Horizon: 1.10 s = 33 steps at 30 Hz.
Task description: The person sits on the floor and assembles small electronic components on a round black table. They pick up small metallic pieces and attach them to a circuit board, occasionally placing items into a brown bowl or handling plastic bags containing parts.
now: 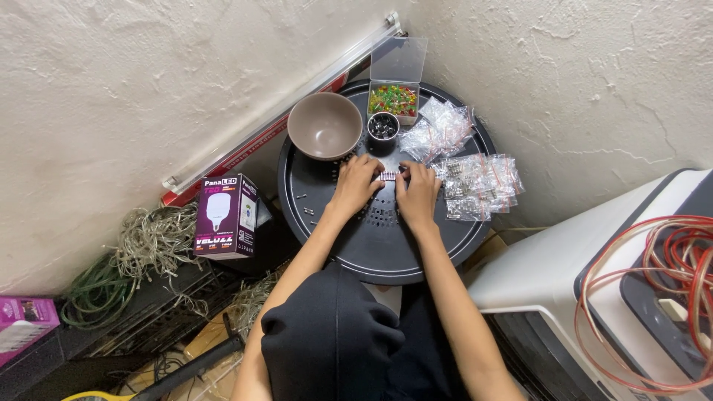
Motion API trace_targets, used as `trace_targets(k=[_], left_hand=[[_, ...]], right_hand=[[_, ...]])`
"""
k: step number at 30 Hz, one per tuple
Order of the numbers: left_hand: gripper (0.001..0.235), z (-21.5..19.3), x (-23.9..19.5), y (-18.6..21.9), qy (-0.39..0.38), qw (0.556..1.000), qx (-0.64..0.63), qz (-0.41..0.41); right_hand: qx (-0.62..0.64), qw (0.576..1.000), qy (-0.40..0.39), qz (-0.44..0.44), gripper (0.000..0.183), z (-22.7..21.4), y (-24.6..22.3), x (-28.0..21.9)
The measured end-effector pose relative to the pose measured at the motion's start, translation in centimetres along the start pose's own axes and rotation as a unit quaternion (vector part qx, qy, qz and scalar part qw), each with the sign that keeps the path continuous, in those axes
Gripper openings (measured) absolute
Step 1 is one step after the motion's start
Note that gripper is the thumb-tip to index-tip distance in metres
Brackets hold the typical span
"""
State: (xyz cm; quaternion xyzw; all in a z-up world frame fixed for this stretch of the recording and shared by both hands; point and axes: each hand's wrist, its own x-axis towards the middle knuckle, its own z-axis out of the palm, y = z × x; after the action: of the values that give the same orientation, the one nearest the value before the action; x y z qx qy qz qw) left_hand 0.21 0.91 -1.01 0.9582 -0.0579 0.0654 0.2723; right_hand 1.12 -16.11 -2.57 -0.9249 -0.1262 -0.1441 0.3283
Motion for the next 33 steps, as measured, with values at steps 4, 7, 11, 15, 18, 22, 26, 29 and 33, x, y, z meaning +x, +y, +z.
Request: trace_targets(k=[4,7,11,15,18,22,26,29,33], left_hand=[[0.027,0.1,0.0,-0.1,-0.002,1.000,0.002,0.000],[0.028,0.1,0.0,-0.2,-0.001,1.000,-0.001,-0.003],[0.028,0.1,0.0,-0.4,-0.002,1.000,-0.009,-0.004],[0.030,0.4,0.1,-0.9,-0.003,1.000,0.000,-0.007],[0.030,0.2,-0.1,-0.9,-0.005,1.000,0.000,-0.007],[0.030,0.5,0.0,-1.0,-0.009,1.000,-0.001,-0.012],[0.031,0.4,0.0,-1.0,-0.012,1.000,0.000,-0.012],[0.030,0.0,0.1,-0.8,-0.018,1.000,-0.003,-0.010],[0.036,-4.4,-0.6,0.7,-0.053,0.995,-0.082,0.011]], right_hand=[[0.001,1.000,0.004,0.000,0.023,-0.1,-0.2,-0.1],[0.003,1.000,0.007,0.008,0.020,0.1,-0.1,0.0],[-0.005,1.000,0.013,0.009,0.025,0.4,-0.2,0.0],[-0.006,1.000,0.012,0.012,0.027,0.4,-0.2,0.1],[-0.003,1.000,0.008,0.022,0.026,0.0,-0.6,0.1],[-0.005,1.000,0.013,0.026,0.030,0.3,-0.4,0.0],[-0.019,0.999,0.019,0.020,0.036,0.5,-0.3,0.1],[-0.017,0.999,0.027,0.018,0.040,0.9,-0.1,0.1],[-0.019,0.999,0.025,0.013,0.047,1.1,0.0,0.0]])
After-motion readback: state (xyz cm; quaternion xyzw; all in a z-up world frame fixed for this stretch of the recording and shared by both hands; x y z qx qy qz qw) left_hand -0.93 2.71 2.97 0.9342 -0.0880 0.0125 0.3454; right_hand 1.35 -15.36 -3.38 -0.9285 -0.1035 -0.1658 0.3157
